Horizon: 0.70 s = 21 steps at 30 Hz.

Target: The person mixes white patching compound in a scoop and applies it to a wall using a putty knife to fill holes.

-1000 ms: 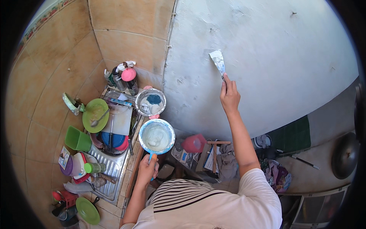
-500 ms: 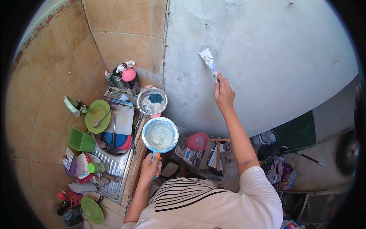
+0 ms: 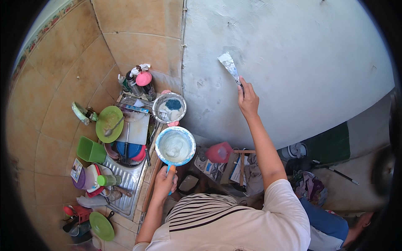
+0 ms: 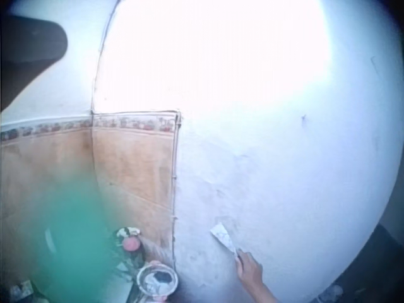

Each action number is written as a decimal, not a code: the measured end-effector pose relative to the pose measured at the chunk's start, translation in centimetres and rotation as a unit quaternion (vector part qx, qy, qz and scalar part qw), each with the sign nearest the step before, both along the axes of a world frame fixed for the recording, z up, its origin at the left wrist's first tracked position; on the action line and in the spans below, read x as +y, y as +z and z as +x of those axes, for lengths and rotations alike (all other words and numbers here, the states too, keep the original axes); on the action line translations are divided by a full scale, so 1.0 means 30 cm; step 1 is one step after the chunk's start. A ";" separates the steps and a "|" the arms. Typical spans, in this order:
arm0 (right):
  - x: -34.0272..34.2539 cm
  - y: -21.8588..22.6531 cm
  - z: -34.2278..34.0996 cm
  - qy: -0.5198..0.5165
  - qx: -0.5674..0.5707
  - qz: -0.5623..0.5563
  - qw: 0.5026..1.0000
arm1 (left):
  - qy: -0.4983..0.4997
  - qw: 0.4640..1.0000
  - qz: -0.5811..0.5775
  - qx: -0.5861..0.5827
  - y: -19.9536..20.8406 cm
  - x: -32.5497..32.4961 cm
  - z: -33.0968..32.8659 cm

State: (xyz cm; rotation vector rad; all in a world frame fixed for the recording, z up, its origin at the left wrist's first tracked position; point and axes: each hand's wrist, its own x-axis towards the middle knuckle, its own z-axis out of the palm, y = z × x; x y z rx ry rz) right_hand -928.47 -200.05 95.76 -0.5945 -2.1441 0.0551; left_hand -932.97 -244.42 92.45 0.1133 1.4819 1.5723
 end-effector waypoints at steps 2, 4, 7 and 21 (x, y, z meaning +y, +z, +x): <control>0.044 -0.020 -0.007 -0.024 0.012 -0.013 1.000 | 0.000 1.000 0.003 -0.007 -0.003 0.012 0.007; 0.073 -0.055 0.005 -0.041 0.012 -0.025 0.999 | 0.002 1.000 0.000 -0.007 0.000 0.018 0.011; 0.099 -0.117 0.108 -0.048 0.008 -0.036 0.998 | 0.005 1.000 -0.008 -0.006 0.004 0.010 0.022; 0.084 0.004 0.070 -0.036 0.019 -0.020 0.999 | 0.016 1.000 -0.014 -0.015 -0.001 0.010 0.035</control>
